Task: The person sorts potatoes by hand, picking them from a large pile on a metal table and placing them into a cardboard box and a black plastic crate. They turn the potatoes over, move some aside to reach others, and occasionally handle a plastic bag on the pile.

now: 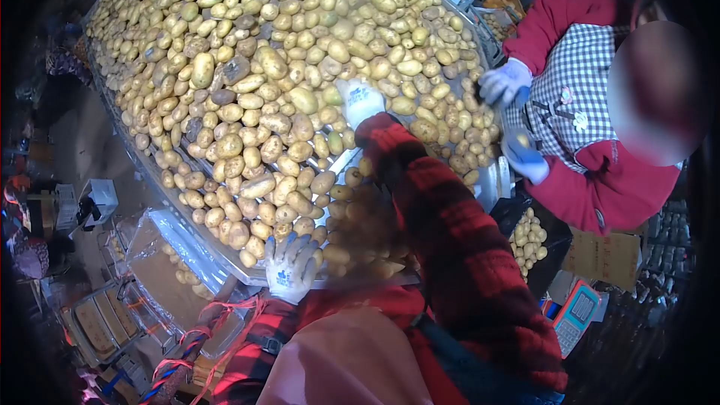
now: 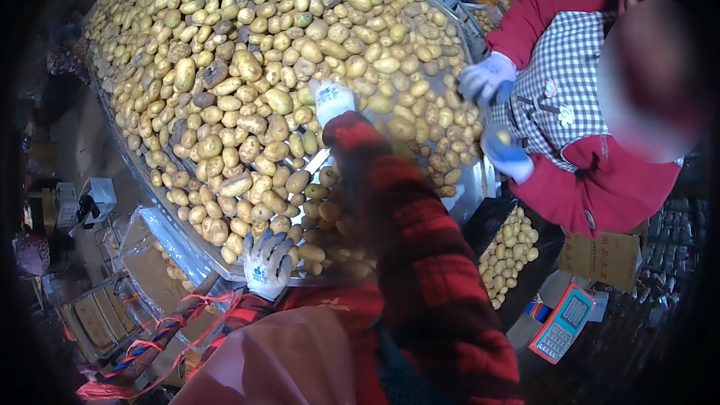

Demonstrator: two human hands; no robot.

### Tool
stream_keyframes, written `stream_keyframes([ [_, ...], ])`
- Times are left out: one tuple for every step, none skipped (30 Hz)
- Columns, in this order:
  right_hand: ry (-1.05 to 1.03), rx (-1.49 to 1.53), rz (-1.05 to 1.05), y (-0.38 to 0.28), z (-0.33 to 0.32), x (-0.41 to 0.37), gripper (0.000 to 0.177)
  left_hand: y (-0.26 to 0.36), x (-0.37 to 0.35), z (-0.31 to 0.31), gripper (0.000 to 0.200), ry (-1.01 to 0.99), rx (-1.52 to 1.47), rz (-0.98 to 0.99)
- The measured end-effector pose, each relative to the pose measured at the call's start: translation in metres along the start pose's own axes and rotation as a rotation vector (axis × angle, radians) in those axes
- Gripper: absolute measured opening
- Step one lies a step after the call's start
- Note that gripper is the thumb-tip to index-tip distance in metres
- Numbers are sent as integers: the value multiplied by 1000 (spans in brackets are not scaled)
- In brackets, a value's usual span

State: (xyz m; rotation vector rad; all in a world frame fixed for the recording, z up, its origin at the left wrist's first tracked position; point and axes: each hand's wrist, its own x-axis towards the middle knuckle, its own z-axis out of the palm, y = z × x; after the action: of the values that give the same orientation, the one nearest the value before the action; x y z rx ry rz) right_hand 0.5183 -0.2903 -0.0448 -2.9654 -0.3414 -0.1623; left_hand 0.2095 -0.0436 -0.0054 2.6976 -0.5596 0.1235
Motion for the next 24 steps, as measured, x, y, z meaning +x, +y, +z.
stream_keyframes([
  [-4,5,-7,2,6,-4,29,-1,0,-1,38,-2,3,-9],
  [1,107,-24,11,10,-14,32,-2,-1,0,38,4,6,3],
  [6,206,-41,17,16,-24,37,-3,0,1,38,11,7,18],
  [235,218,-90,19,38,-41,35,-2,1,3,35,62,8,16],
  [226,215,-105,12,28,-53,35,-1,1,3,35,68,2,0],
  [28,194,-70,3,7,-61,35,-2,2,1,34,14,-32,-28],
  [-163,168,-36,-7,-15,-63,35,-3,3,0,33,-34,-64,-54],
  [-82,155,-81,-23,-28,-60,43,-3,5,-1,32,-55,-87,-76],
  [-78,155,-92,-37,-41,-49,43,-3,7,-2,32,-47,-83,-82],
  [26,224,-118,-51,-53,-35,41,-2,9,-7,33,-35,-115,-76],
  [131,297,-139,-64,-55,-22,39,0,10,-11,33,-27,-145,-68],
  [24,207,-54,-74,-39,-5,44,1,10,-12,33,-29,-132,-69],
  [-77,116,33,-82,-31,12,49,1,12,-11,28,50,-165,-87],
  [-53,93,42,-84,-28,25,47,0,17,-11,23,132,-195,-102],
  [-44,106,39,-80,-15,30,47,-1,22,-14,23,133,-179,-100],
  [73,125,-128,-68,4,26,46,1,25,-15,25,245,-546,-449],
  [195,137,-291,-69,-21,23,46,3,40,-24,27,357,-917,-795],
  [-104,424,13,-75,-50,8,41,-1,55,-40,45,394,-1502,-902],
  [-182,361,-157,-84,-84,-10,51,5,74,-53,57,470,-1568,-978],
  [-410,756,-76,-87,-87,-28,66,0,77,-49,59,479,-1760,-914],
  [-558,1008,-138,-94,-92,-38,75,-8,77,-41,61,485,-1947,-841],
  [-317,828,-218,-103,-87,-33,72,-25,80,-30,53,433,-2290,-803],
  [-72,641,-296,-115,-80,-22,70,-26,86,-31,53,439,-2291,-791],
  [90,544,-212,-122,-77,4,66,-25,93,-34,48,451,-2653,-775],
])
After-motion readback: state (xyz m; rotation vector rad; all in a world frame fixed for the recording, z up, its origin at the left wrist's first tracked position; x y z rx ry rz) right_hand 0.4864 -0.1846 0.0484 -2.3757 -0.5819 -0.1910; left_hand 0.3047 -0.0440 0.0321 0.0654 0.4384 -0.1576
